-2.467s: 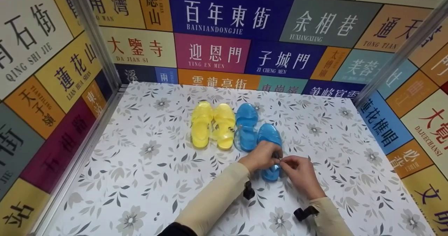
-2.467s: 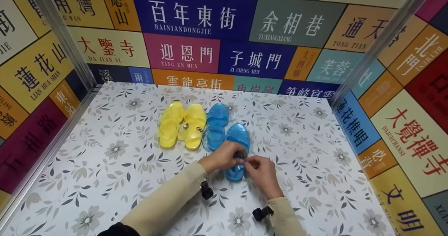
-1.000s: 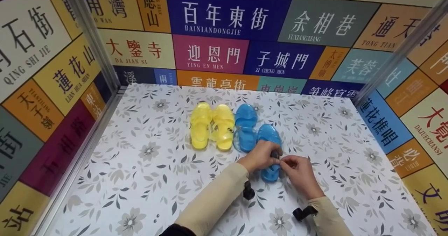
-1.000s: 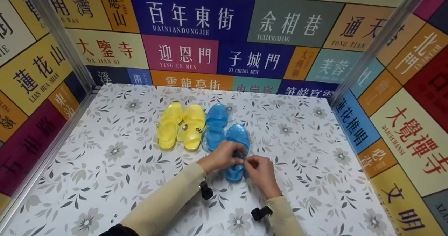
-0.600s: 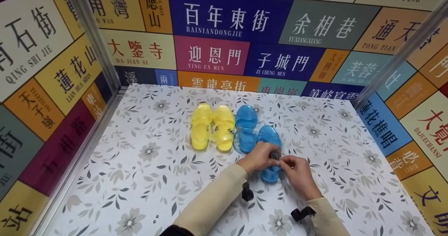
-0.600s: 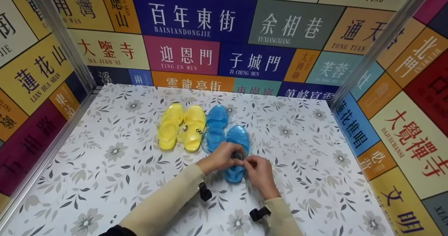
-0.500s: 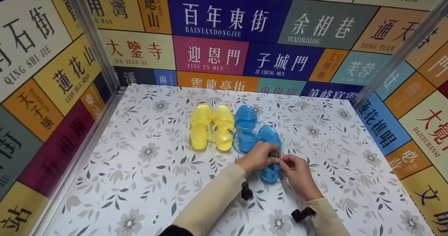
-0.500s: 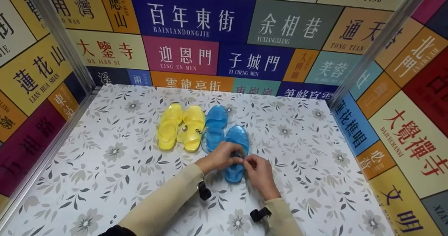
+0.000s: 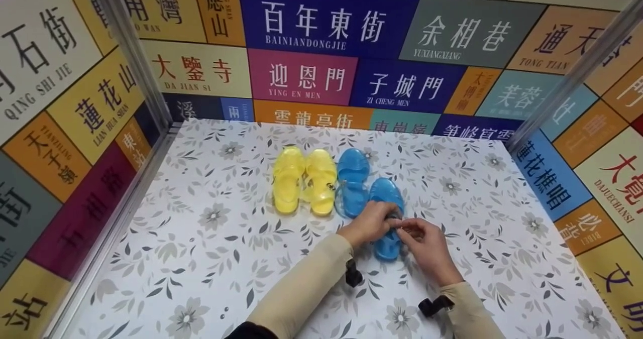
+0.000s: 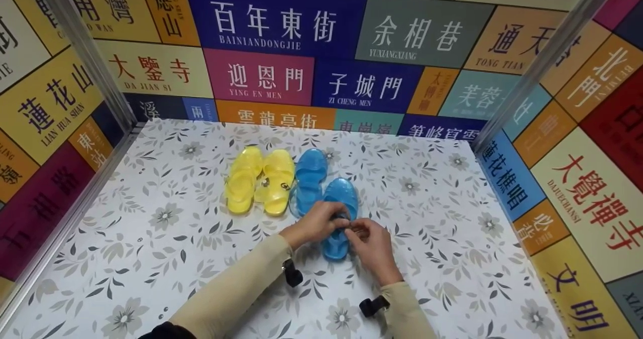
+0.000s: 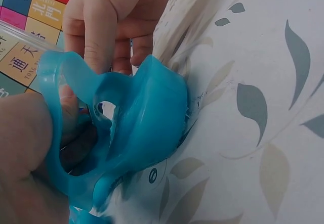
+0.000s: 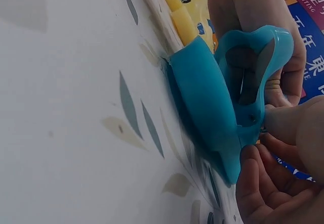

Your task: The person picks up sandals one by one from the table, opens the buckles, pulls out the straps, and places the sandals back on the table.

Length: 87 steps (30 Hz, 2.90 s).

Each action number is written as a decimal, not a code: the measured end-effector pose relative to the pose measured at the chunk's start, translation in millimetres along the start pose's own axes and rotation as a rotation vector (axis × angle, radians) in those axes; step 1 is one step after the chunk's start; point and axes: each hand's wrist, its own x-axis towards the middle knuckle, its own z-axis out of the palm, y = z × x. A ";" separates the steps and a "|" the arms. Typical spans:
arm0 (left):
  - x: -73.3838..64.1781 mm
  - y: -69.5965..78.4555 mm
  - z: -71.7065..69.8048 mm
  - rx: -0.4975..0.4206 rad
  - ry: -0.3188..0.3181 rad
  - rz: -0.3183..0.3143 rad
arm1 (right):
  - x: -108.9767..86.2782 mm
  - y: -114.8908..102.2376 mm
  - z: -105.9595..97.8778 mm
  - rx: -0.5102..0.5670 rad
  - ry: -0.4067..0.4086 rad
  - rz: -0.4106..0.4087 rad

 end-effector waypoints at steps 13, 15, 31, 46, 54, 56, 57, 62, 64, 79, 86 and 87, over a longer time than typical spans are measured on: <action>-1.2 -1.0 -6.9 0.040 -0.112 0.064 | -3.1 -6.9 -3.2 0.022 0.009 0.009; -1.5 -0.8 -8.9 0.093 -0.135 0.075 | -3.4 -8.3 -5.2 0.014 0.024 0.006; -2.8 0.6 -5.0 0.234 -0.086 0.039 | 2.5 -4.8 -4.5 -0.095 0.043 -0.139; -6.7 1.0 -4.7 0.218 0.035 0.096 | 9.1 -8.8 1.3 -0.185 0.031 -0.194; -6.5 0.3 -4.0 0.185 0.022 0.072 | 8.0 -3.7 0.3 -0.193 0.119 -0.310; -6.8 0.8 -4.3 0.196 0.011 0.079 | 8.0 -2.9 -0.2 -0.194 0.135 -0.313; -7.0 1.2 -4.6 0.199 0.006 0.082 | 7.9 -2.9 -0.4 -0.191 0.141 -0.314; -7.7 0.5 -4.0 0.204 -0.002 0.121 | 8.3 -1.3 -0.1 -0.158 0.159 -0.295; -8.1 -0.7 -2.3 0.215 0.012 0.151 | 8.4 -0.9 0.4 -0.127 0.162 -0.282; -11.1 -4.8 -2.2 0.252 0.043 0.212 | 8.5 -2.6 1.9 -0.053 0.150 -0.228; -11.7 -6.8 -3.0 0.260 0.090 0.196 | 8.6 -1.0 1.3 -0.045 0.159 -0.223; -11.5 -6.6 -3.7 0.260 0.089 0.192 | 8.6 -0.9 0.9 -0.044 0.161 -0.223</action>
